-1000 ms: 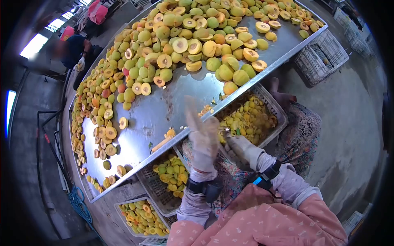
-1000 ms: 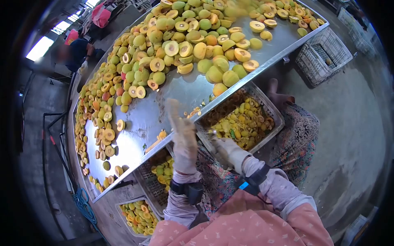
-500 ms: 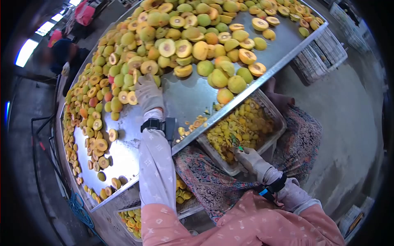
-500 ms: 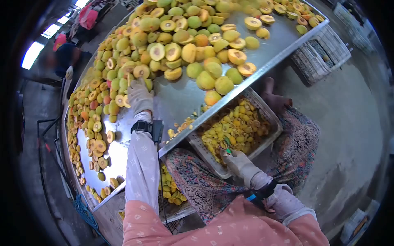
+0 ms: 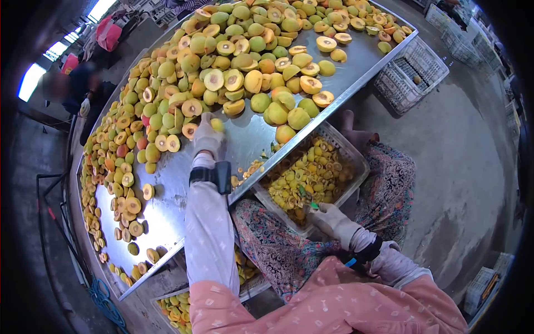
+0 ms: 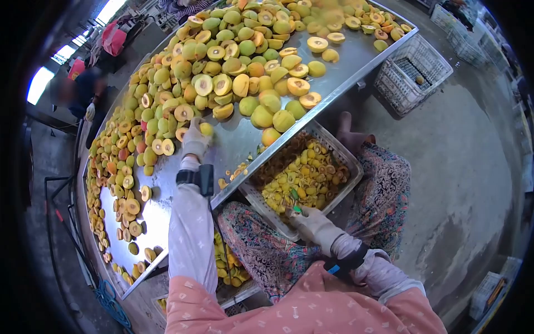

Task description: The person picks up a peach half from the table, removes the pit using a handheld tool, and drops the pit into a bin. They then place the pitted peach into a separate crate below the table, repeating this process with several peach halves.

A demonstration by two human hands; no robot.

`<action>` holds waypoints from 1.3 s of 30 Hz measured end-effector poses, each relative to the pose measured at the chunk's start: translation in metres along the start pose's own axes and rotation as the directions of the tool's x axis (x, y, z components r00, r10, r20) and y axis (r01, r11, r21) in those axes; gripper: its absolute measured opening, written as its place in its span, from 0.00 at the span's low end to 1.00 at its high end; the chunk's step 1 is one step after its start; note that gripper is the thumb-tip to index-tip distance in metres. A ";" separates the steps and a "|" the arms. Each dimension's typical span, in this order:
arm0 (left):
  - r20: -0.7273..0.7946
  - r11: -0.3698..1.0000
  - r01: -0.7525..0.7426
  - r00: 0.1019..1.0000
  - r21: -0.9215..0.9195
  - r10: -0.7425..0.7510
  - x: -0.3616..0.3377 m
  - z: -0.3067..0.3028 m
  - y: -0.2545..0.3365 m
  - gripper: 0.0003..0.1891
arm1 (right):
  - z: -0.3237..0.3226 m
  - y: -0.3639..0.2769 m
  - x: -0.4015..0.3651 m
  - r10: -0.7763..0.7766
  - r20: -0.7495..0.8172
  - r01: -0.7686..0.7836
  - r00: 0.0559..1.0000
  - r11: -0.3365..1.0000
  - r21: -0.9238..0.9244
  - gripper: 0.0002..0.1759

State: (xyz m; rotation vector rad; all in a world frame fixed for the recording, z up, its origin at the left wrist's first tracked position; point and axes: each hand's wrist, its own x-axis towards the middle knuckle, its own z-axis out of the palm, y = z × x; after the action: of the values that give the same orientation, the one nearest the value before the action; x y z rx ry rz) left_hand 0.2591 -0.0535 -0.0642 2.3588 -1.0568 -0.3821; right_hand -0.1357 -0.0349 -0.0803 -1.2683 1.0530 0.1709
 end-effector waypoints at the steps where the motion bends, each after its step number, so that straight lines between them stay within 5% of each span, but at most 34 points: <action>1: 0.138 0.862 0.027 0.989 -0.506 0.050 -0.015 -0.009 0.010 0.30 | 0.001 0.010 0.013 -0.093 -0.062 0.094 0.994 0.996 0.008 0.36; 2: 0.245 0.730 0.099 0.965 -0.677 0.096 -0.039 -0.014 0.022 0.30 | 0.003 0.017 0.026 -0.188 -0.122 0.191 0.974 0.982 0.011 0.38; 3: 0.331 0.566 0.183 0.928 -0.804 0.169 -0.079 -0.028 0.069 0.31 | -0.004 -0.017 0.011 -0.026 -0.020 0.027 0.999 0.996 0.084 0.37; 4: 0.357 0.562 0.234 0.927 -0.793 0.119 -0.112 -0.032 0.097 0.35 | -0.006 -0.037 0.006 -0.038 -0.018 0.040 0.999 0.996 0.086 0.37; 6: 0.382 0.423 0.266 0.898 -0.866 0.217 -0.162 -0.013 0.113 0.37 | -0.009 -0.058 -0.003 -0.130 0.216 -0.053 0.968 0.733 0.678 0.21; 7: 0.333 0.502 0.165 0.904 -0.849 0.267 -0.187 -0.003 0.124 0.36 | -0.009 -0.054 0.004 -0.134 0.215 -0.047 0.967 0.738 0.673 0.21; 8: 0.097 0.618 -0.246 0.879 -0.747 0.467 -0.198 0.022 0.112 0.35 | -0.007 -0.046 0.018 -0.230 0.407 -0.236 0.884 0.531 0.814 0.23; 9: -0.016 0.774 -0.463 0.862 -0.432 0.507 -0.213 0.023 0.122 0.35 | -0.005 -0.042 0.025 -0.370 0.540 -0.452 0.756 0.302 0.839 0.26; 10: -0.101 0.815 -0.578 0.814 -0.038 0.572 -0.225 0.021 0.131 0.37 | 0.000 -0.062 0.007 -0.373 0.543 -0.452 0.752 0.308 0.837 0.26; 11: -0.107 0.815 -0.579 0.813 -0.034 0.573 -0.234 0.021 0.134 0.37 | 0.007 -0.082 -0.015 -0.230 0.374 -0.269 0.898 0.386 0.883 0.23; 12: -0.066 0.880 -0.399 0.916 -0.258 0.396 -0.241 0.021 0.136 0.35 | 0.011 -0.095 -0.031 -0.103 0.157 -0.089 0.982 0.484 0.871 0.21; 13: 0.019 0.869 -0.182 0.976 -0.459 0.215 -0.248 0.021 0.138 0.34 | 0.010 -0.073 -0.018 -0.350 0.031 0.256 0.936 0.742 0.620 0.19; 14: 0.013 0.870 -0.184 0.977 -0.457 0.214 -0.250 0.021 0.141 0.34 | 0.014 -0.052 -0.008 -0.355 0.035 0.258 0.934 0.742 0.618 0.19; 16: 0.210 0.212 0.201 0.977 -0.956 0.021 -0.249 0.017 0.147 0.29 | 0.029 -0.066 -0.025 -0.470 -0.228 0.511 0.853 0.658 0.553 0.18; 18: 0.160 0.204 0.149 0.986 -0.968 0.037 -0.252 0.012 0.149 0.24 | 0.027 -0.076 -0.047 -0.495 -0.280 0.563 0.823 0.641 0.522 0.18; 20: 0.069 -0.097 0.074 0.996 -0.993 0.050 -0.252 0.016 0.144 0.23 | 0.010 -0.075 -0.067 -0.341 -0.013 0.319 0.940 0.861 0.396 0.19; 21: 0.063 -0.134 0.071 0.996 -0.988 0.061 -0.253 0.016 0.143 0.24 | 0.013 -0.067 -0.066 -0.329 -0.007 0.313 0.944 0.890 0.331 0.24; 22: 0.059 -0.136 0.067 0.996 -0.988 0.061 -0.255 0.015 0.143 0.24 | 0.015 -0.061 -0.068 -0.331 -0.006 0.315 0.943 0.891 0.328 0.24; 24: 0.065 -0.194 0.082 0.993 -0.978 0.094 -0.261 0.011 0.148 0.25 | 0.018 -0.058 -0.075 -0.474 -0.024 0.468 0.880 0.875 -0.120 0.27; 25: 0.062 -0.193 0.079 0.994 -0.978 0.094 -0.263 0.010 0.151 0.25 | 0.018 -0.070 -0.092 -0.450 -0.027 0.437 0.892 0.878 -0.197 0.27; 33: -0.068 0.207 -0.052 0.995 -0.977 -0.068 -0.283 -0.006 0.177 0.28 | 0.033 -0.067 -0.100 -0.545 -0.113 0.521 0.831 0.833 -0.186 0.27; 39: -0.075 0.166 -0.049 0.985 -0.985 -0.153 -0.288 -0.009 0.190 0.25 | 0.037 -0.069 -0.105 -0.510 -0.110 0.476 0.853 0.848 -0.234 0.26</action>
State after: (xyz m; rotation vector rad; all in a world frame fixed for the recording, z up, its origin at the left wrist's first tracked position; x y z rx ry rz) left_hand -0.0407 0.0601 0.0627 1.1161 -0.3347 -0.6465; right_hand -0.1302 0.0162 0.0400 -1.7226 0.8272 -0.2400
